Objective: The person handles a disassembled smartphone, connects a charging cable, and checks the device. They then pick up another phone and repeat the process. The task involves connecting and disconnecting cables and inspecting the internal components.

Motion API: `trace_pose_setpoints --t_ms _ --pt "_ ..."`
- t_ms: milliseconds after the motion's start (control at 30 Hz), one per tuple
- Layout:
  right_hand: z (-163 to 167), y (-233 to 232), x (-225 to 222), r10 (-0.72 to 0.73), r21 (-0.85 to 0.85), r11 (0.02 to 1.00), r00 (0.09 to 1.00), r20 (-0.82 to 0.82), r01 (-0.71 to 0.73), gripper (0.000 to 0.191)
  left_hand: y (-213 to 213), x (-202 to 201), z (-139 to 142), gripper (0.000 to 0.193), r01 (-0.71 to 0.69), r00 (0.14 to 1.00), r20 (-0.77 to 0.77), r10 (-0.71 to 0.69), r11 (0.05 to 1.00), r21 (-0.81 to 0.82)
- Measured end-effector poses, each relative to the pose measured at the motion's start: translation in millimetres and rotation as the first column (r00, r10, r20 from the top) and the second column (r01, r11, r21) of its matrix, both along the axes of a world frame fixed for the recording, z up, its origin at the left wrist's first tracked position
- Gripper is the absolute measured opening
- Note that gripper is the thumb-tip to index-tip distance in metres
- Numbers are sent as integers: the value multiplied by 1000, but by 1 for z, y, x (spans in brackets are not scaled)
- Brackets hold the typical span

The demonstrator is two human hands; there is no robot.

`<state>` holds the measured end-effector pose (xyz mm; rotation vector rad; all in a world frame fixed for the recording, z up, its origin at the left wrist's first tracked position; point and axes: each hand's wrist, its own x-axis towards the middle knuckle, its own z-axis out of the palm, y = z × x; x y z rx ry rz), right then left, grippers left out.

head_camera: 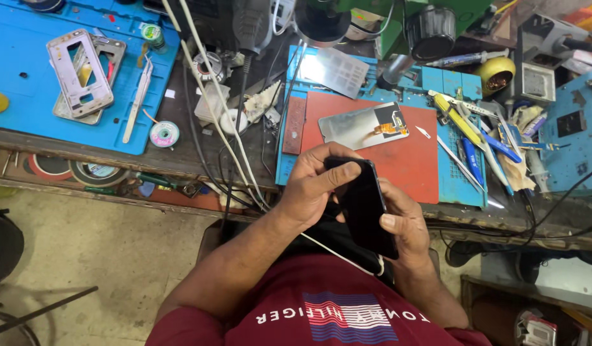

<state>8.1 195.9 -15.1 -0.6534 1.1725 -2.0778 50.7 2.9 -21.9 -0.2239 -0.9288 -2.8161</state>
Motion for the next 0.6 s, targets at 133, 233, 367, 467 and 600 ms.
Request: trace_pose_setpoints --t_ms 133,233,367,467,600 --pt "-8 5 -1 4 -26 1000 998 64 -2 61 2 -1 -1 14 17 999 36 -17 1000 8" --pt "-10 9 -3 -11 -39 999 990 139 17 59 3 -4 -1 22 58 996 66 -59 998 17" --pt "0 12 -4 -77 -48 996 996 40 79 55 10 -4 6 56 -2 1000 11 2 998 -68" --pt "10 11 -2 -267 104 920 800 -537 377 51 24 7 7 72 -57 998 -38 51 978 -199" --pt "19 3 -3 -117 158 698 329 -937 698 67 45 20 -8 60 71 997 46 -61 957 -283"
